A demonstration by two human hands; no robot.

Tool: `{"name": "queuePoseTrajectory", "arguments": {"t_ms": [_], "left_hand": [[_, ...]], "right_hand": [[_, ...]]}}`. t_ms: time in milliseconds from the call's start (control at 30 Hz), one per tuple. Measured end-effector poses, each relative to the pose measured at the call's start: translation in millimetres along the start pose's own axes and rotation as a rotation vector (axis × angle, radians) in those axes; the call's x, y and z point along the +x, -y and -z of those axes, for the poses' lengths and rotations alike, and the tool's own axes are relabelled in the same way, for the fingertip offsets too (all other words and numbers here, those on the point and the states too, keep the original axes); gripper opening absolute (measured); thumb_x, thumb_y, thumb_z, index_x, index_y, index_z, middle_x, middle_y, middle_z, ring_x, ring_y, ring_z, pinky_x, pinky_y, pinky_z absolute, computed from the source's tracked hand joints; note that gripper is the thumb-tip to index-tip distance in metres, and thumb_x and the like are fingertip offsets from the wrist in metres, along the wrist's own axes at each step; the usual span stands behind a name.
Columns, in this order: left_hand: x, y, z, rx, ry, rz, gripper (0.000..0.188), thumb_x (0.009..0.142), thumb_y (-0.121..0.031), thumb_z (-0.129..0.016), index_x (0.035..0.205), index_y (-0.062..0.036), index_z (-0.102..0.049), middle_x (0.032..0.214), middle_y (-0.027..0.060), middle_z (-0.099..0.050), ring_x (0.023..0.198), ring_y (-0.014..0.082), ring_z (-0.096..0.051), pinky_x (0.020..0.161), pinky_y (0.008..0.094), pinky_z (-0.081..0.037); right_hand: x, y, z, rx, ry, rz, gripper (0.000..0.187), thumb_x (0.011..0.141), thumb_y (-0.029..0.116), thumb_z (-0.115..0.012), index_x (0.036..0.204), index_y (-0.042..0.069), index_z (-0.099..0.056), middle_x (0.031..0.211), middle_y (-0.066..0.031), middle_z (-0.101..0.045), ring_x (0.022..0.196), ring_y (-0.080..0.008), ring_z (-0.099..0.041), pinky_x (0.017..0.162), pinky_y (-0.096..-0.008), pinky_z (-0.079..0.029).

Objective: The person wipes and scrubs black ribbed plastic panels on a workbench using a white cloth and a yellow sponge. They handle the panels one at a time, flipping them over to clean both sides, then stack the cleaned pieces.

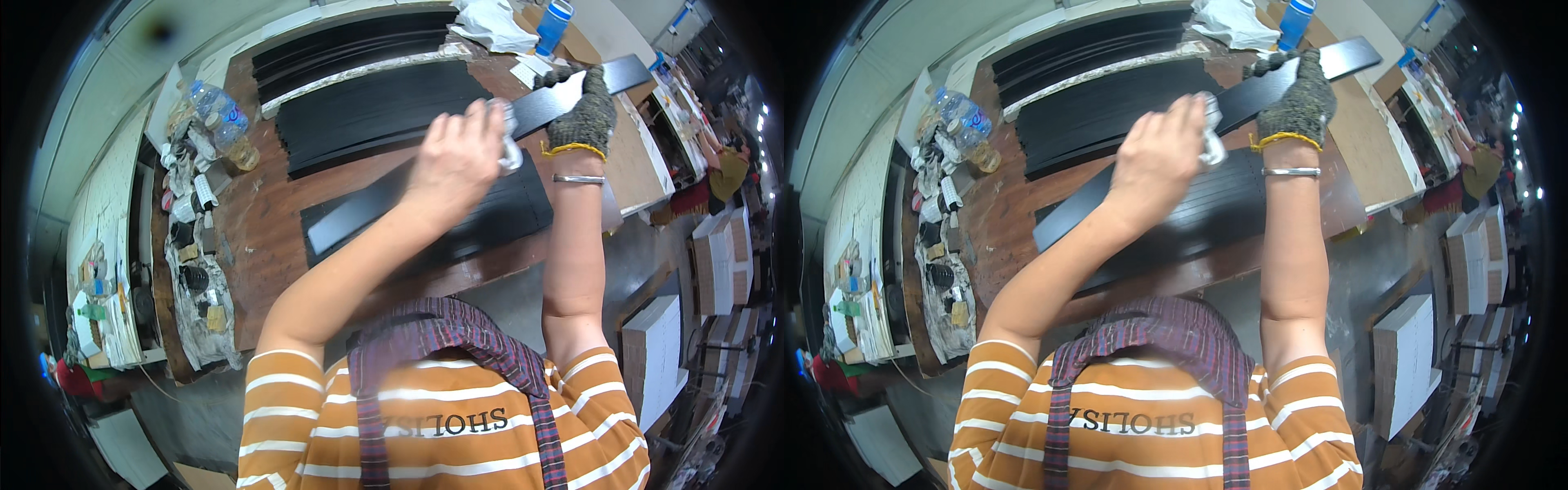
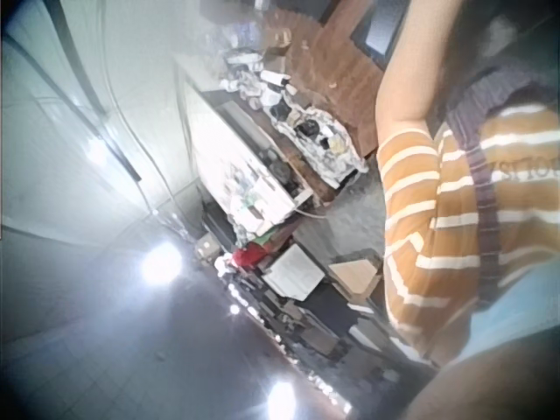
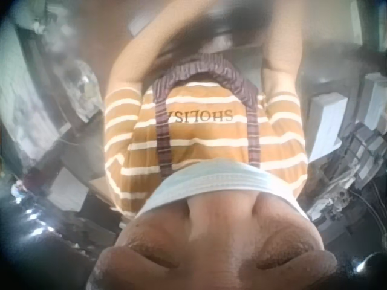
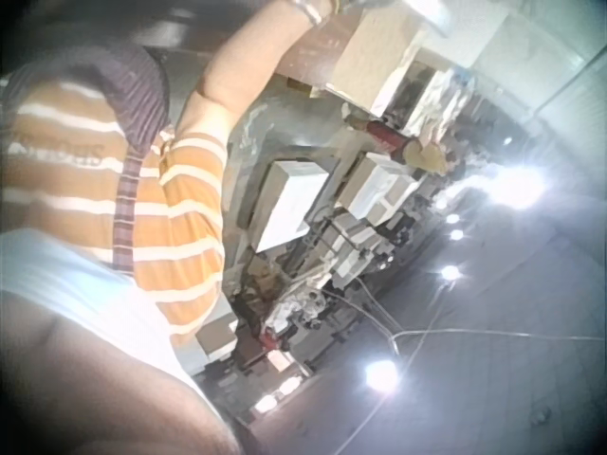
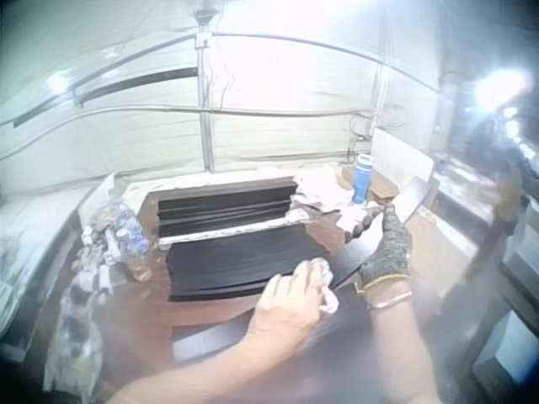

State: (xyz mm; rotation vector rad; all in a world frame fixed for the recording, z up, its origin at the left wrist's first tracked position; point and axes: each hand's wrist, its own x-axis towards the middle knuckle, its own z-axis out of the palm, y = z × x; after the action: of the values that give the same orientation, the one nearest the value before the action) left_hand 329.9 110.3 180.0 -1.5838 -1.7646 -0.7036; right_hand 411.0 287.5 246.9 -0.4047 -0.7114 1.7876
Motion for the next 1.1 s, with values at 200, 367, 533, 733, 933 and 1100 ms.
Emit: {"name": "queuePoseTrajectory", "arguments": {"t_ms": [200,367,533,733,933,1100], "left_hand": [[-149.5,75.8,-20.6,0.044,0.239,0.122,0.050,0.084,-0.002,-0.063,0.131,0.0092,-0.053,0.116,0.0215,-0.068,0.106,0.0334,-0.068,0.103,0.0478,-0.050],[-189.4,147.3,46.9,0.132,0.277,0.500,0.046,0.081,-0.002,-0.066,0.126,0.0068,-0.060,0.117,0.0226,-0.069,0.109,0.0343,-0.068,0.102,0.0436,-0.052],[-79.4,99.2,68.5,-0.373,0.056,0.432,0.050,0.083,-0.012,-0.075,0.128,0.0020,-0.060,0.130,0.0212,-0.064,0.111,0.0368,-0.066,0.094,0.0391,-0.054],[-74.6,38.6,27.5,-0.134,0.447,0.119,0.070,0.073,-0.014,-0.080,0.136,-0.0037,-0.051,0.107,0.0133,-0.064,0.093,0.0295,-0.067,0.082,0.0397,-0.056],[-176.8,133.4,70.1,-0.721,0.446,1.052,0.037,0.091,-0.022,-0.074,0.119,-0.0003,-0.064,0.106,0.0140,-0.074,0.098,0.0253,-0.072,0.084,0.0373,-0.056],[-163.6,97.9,74.5,-1.573,0.032,1.302,0.040,0.094,-0.036,-0.073,0.110,-0.0002,-0.065,0.098,0.0085,-0.071,0.084,0.0163,-0.070,0.075,0.0310,-0.058]], "right_hand": [[9.1,40.1,57.0,-0.087,-0.121,0.245,0.026,0.100,0.029,-0.059,0.094,0.004,-0.054,0.073,-0.0110,-0.057,0.066,-0.0277,-0.058,0.066,-0.0451,-0.053],[15.5,75.0,101.8,0.013,-0.178,0.218,0.030,0.101,0.032,-0.056,0.092,0.003,-0.055,0.077,-0.0128,-0.060,0.074,-0.0300,-0.060,0.081,-0.0515,-0.054],[19.0,44.4,115.8,0.051,-0.168,0.142,0.032,0.103,0.034,-0.051,0.092,0.004,-0.053,0.076,-0.0105,-0.056,0.072,-0.0272,-0.056,0.077,-0.0499,-0.052],[28.3,42.2,135.5,0.107,0.018,0.019,0.043,0.101,0.041,-0.052,0.093,-0.001,-0.056,0.081,-0.0154,-0.061,0.078,-0.0324,-0.060,0.088,-0.0543,-0.052],[37.6,94.3,205.5,-0.013,-0.320,0.146,0.039,0.103,0.040,-0.048,0.095,0.003,-0.054,0.080,-0.0149,-0.061,0.079,-0.0320,-0.061,0.091,-0.0546,-0.052],[29.9,68.0,223.8,-0.075,-0.391,0.045,0.037,0.101,0.039,-0.046,0.098,0.002,-0.053,0.084,-0.0144,-0.062,0.078,-0.0311,-0.061,0.090,-0.0519,-0.054]]}}
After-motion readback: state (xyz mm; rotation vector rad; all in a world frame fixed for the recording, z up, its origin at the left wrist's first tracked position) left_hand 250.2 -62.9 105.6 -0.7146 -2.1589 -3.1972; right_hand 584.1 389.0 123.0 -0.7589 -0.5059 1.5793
